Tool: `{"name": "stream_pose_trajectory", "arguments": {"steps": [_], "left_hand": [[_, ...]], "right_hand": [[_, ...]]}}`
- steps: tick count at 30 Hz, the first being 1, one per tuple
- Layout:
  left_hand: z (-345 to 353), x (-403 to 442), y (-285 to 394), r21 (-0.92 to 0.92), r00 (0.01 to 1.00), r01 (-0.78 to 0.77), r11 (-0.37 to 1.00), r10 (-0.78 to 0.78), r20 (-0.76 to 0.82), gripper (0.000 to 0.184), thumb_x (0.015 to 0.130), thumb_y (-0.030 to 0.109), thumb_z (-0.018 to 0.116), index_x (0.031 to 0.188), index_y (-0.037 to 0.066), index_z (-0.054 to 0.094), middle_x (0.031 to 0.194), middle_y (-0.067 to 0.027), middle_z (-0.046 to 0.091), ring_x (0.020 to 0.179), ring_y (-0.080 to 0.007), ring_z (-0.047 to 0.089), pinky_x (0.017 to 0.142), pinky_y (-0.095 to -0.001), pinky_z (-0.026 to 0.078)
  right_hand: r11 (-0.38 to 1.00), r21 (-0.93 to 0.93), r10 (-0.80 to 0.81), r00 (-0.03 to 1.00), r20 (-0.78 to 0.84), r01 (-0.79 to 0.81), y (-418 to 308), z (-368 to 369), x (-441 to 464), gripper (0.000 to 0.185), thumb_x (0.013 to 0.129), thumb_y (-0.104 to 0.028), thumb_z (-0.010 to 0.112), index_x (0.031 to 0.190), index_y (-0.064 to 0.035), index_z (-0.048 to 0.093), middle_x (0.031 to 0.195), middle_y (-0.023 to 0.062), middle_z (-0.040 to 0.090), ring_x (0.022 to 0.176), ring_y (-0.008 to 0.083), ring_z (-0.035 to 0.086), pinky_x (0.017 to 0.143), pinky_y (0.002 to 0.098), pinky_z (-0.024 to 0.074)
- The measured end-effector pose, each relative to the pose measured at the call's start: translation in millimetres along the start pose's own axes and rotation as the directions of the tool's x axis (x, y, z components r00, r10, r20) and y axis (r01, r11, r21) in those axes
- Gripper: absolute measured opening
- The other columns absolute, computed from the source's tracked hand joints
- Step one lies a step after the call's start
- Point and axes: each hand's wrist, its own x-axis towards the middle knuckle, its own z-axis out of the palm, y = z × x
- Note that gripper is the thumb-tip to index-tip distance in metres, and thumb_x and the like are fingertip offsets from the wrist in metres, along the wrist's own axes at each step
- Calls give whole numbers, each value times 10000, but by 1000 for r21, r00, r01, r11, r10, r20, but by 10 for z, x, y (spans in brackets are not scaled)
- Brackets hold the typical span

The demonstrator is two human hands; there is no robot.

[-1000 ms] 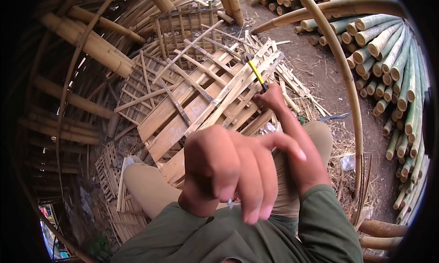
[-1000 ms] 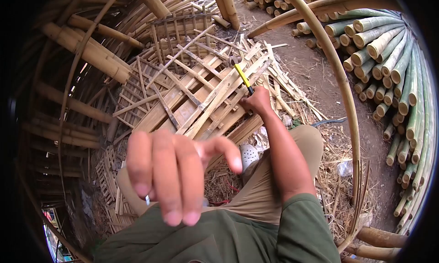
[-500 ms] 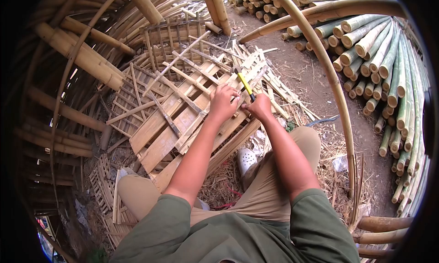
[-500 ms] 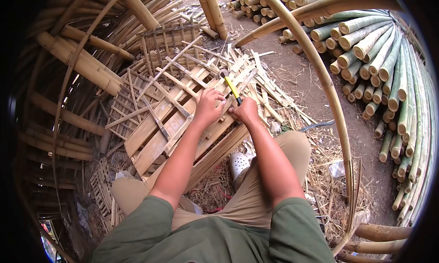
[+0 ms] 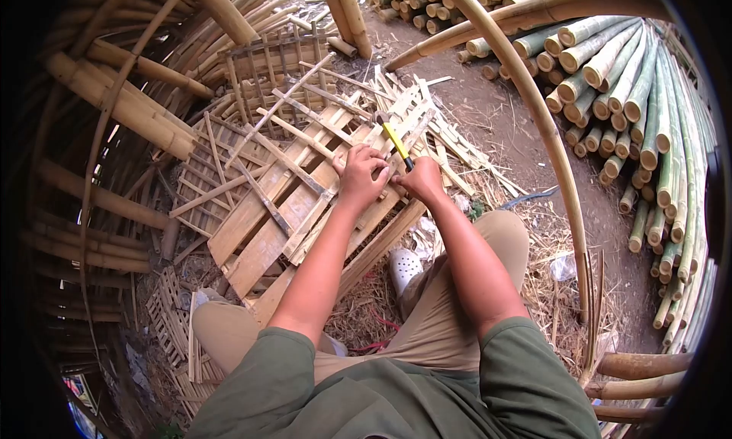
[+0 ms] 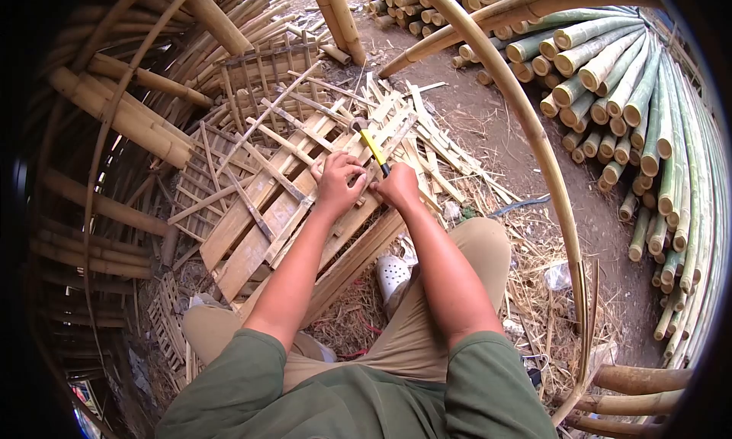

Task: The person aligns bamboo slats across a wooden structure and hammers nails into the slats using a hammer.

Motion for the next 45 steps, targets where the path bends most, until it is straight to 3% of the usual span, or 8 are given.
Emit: {"name": "stream_pose_trajectory", "arguments": {"steps": [8, 10, 13, 17, 23, 27, 29, 45], "left_hand": [[62, -10, -33, -46, 999, -17, 999, 15, -42, 111, 778, 255, 762, 825, 155, 762, 1054, 38, 704, 1222, -219, 530, 1097, -512, 271], [77, 7, -52, -102, 999, -21, 995, 16, -49, 105, 772, 252, 762, 825, 161, 767, 1065, 42, 705, 1217, -216, 530, 1098, -511, 276], [100, -21, -15, -106, 998, -11, 994, 5, -60, 112, 776, 253, 760, 834, 158, 770, 1067, 45, 707, 1210, -218, 534, 1100, -485, 293], [95, -22, -10, -78, 995, -22, 997, 14, -100, 109, 778, 242, 763, 829, 146, 768, 1023, 51, 711, 1202, -228, 535, 1104, -510, 303], [23, -33, 48, -69, 991, -21, 997, 11, -131, 117, 745, 231, 782, 799, 129, 795, 1417, -81, 516, 1400, -304, 376, 1157, -472, 267], [-1, -33, 57, -88, 991, -2, 996, -10, -134, 117, 729, 223, 789, 795, 128, 802, 1411, -73, 533, 1394, -308, 387, 1159, -467, 267], [6, -37, 55, -98, 991, -2, 995, -11, -137, 118, 727, 223, 789, 795, 128, 802, 1410, -70, 534, 1394, -308, 388, 1158, -467, 269], [9, -39, 37, -119, 991, -15, 993, -1, -134, 114, 728, 217, 791, 794, 124, 799, 1379, -49, 566, 1386, -295, 401, 1147, -472, 286]], "right_hand": [[995, 100, 12, 999, -32, -9, -106, -260, -137, 451, 797, -380, 781, 761, 62, 695, 634, 208, 657, 586, 333, 659, 639, 428, 523], [1000, 22, 18, 1000, 0, -18, -207, -415, -267, 358, 866, -288, 698, 873, 70, 709, 721, 225, 683, 663, 340, 680, 690, 421, 529], [937, 159, -289, 946, -145, 311, -308, -505, -471, 330, 893, -137, 621, 1164, 48, 660, 970, 300, 683, 941, 421, 682, 840, 441, 527], [952, 116, -282, 959, -43, 285, -261, -377, -405, 348, 915, -121, 595, 1237, 4, 634, 1011, 283, 683, 969, 438, 658, 865, 448, 522], [975, 15, -221, 972, -83, 223, -408, -679, -832, 537, 929, -86, 545, 1452, -203, 503, 994, 264, 679, 916, 412, 672, 809, 451, 518], [984, 86, -145, 982, -122, 156, -342, -605, -1200, 532, 942, -38, 516, 1457, -171, 496, 963, 293, 667, 838, 309, 697, 824, 338, 510], [978, 7, -209, 976, -67, 210, -313, -642, -1295, 553, 913, -48, 528, 1452, -169, 500, 838, 289, 650, 778, 443, 655, 749, 490, 506], [944, -171, -304, 944, -128, 281, -502, -604, -1477, 601, 901, -60, 541, 1479, -203, 467, 778, 262, 644, 707, 420, 647, 675, 519, 495]]}}
